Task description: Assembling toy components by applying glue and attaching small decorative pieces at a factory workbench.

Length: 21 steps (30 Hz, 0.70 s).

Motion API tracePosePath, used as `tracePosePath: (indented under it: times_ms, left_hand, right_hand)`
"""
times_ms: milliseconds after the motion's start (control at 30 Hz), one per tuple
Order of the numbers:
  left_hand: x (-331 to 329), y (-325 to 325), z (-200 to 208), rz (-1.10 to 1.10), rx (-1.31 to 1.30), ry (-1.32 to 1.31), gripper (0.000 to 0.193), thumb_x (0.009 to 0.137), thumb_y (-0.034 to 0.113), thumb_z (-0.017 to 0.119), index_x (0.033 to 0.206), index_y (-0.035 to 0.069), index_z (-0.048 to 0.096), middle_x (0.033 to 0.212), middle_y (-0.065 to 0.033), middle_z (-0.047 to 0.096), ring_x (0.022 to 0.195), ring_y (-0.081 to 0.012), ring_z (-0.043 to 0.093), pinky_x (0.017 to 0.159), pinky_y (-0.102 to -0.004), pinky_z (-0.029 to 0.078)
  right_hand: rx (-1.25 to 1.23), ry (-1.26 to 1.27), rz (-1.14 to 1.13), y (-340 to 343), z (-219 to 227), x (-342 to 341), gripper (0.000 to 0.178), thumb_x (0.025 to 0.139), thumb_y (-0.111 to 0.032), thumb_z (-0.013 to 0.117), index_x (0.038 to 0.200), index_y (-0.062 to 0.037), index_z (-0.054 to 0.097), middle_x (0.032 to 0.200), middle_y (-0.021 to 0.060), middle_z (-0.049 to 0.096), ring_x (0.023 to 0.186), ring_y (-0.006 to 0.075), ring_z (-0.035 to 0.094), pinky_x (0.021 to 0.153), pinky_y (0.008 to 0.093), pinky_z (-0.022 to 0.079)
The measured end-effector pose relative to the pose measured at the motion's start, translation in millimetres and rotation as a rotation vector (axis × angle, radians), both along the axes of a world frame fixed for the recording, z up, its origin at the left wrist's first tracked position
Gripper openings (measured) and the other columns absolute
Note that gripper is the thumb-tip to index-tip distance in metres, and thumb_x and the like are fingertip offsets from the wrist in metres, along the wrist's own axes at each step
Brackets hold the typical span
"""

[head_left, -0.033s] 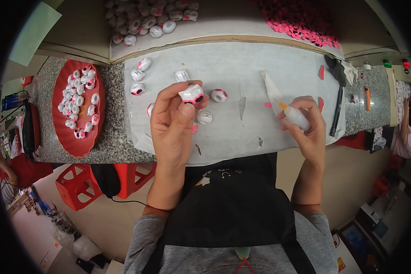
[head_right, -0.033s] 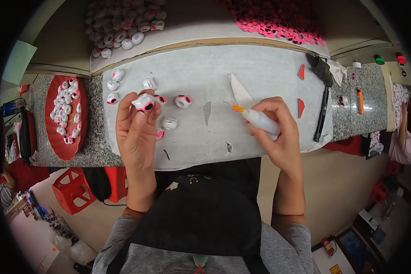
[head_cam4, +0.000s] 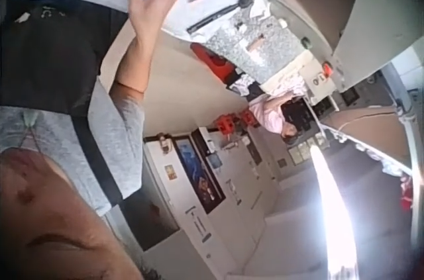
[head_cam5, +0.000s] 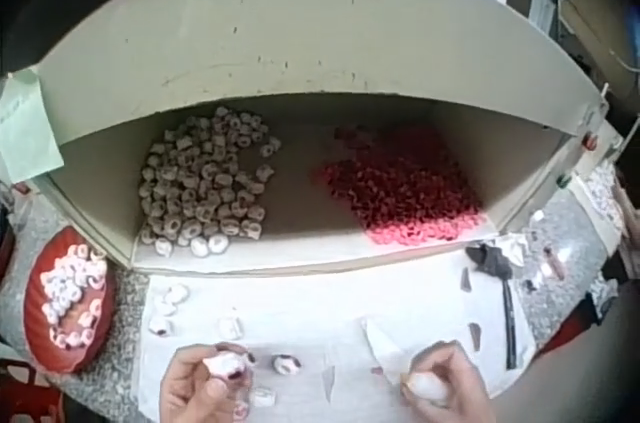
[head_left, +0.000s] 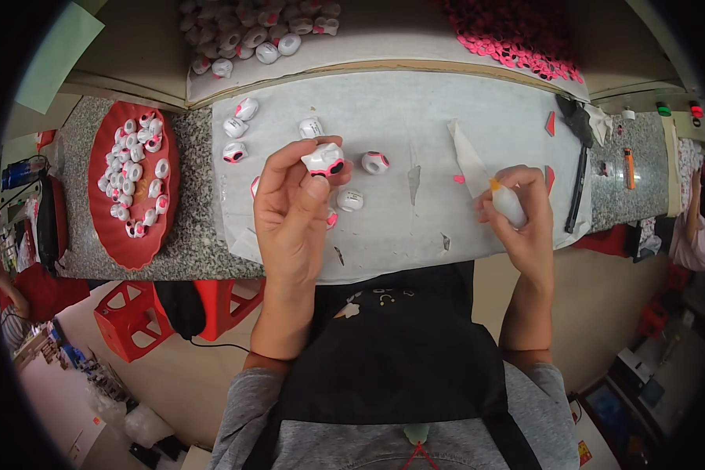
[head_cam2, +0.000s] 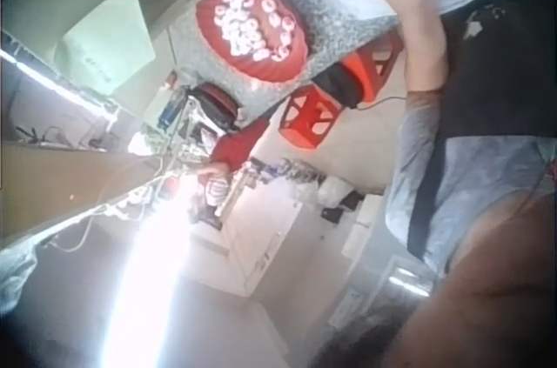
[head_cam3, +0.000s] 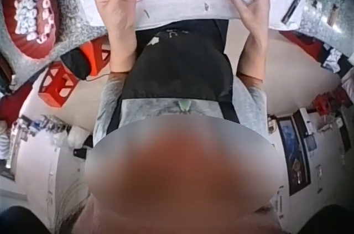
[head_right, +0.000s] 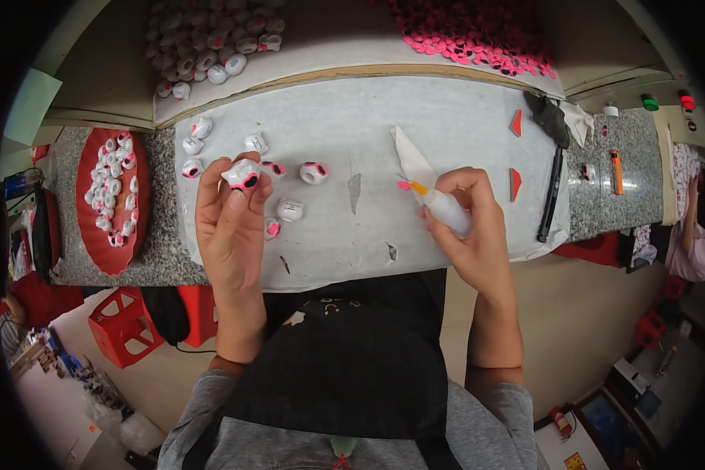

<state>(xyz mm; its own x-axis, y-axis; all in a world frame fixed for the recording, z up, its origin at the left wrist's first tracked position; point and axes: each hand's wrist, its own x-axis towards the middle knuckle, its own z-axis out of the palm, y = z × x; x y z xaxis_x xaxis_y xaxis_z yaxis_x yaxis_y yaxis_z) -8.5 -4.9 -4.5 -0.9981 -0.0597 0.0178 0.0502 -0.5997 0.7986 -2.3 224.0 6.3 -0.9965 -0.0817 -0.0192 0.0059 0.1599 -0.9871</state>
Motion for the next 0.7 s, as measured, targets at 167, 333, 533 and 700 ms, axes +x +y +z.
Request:
tracePosePath:
  times_ms: [167,333,533,700]
  left_hand:
    - [3.3,-2.8,-0.6,-0.006,0.015,-0.007,0.028,0.076,0.003,0.049,0.103,0.001,0.043,0.104,-0.0156,0.047,0.09,-0.0179,0.05,0.08,-0.0314,0.04]
    - [7.8,-1.8,-0.4,-0.052,0.044,-0.033,0.027,0.076,0.001,0.048,0.103,0.001,0.043,0.105,-0.0149,0.046,0.093,-0.0185,0.049,0.081,-0.0322,0.04]
    - [17.7,21.8,-2.6,-0.081,0.048,0.023,0.027,0.076,0.003,0.049,0.103,0.001,0.042,0.106,-0.0157,0.046,0.101,-0.0237,0.044,0.088,-0.0331,0.032]
    - [21.1,29.9,-1.4,-0.118,0.059,0.085,0.027,0.078,0.003,0.047,0.103,-0.001,0.04,0.108,-0.0176,0.045,0.11,-0.0221,0.036,0.092,-0.0323,0.026]
  right_hand:
    - [0.643,0.214,0.035,-16.1,-6.2,-15.0,0.018,0.063,0.006,0.056,0.078,0.0018,0.047,0.072,0.0061,0.047,0.066,0.014,0.051,0.06,0.0226,0.039]
    - [0.661,0.259,0.025,-25.1,4.5,-17.0,0.012,0.064,0.007,0.055,0.072,0.0011,0.048,0.073,0.0062,0.053,0.065,0.0122,0.05,0.061,0.0214,0.038]
    - [0.209,0.302,-0.093,-62.7,11.0,-9.4,0.011,0.067,0.007,0.055,0.073,-0.0001,0.049,0.073,0.0066,0.055,0.064,0.0077,0.049,0.058,0.0176,0.038]
    - [0.099,0.27,-0.097,-83.2,2.0,-7.6,0.014,0.064,0.009,0.055,0.076,0.0008,0.052,0.073,0.0052,0.054,0.065,0.0079,0.049,0.059,0.0192,0.039]
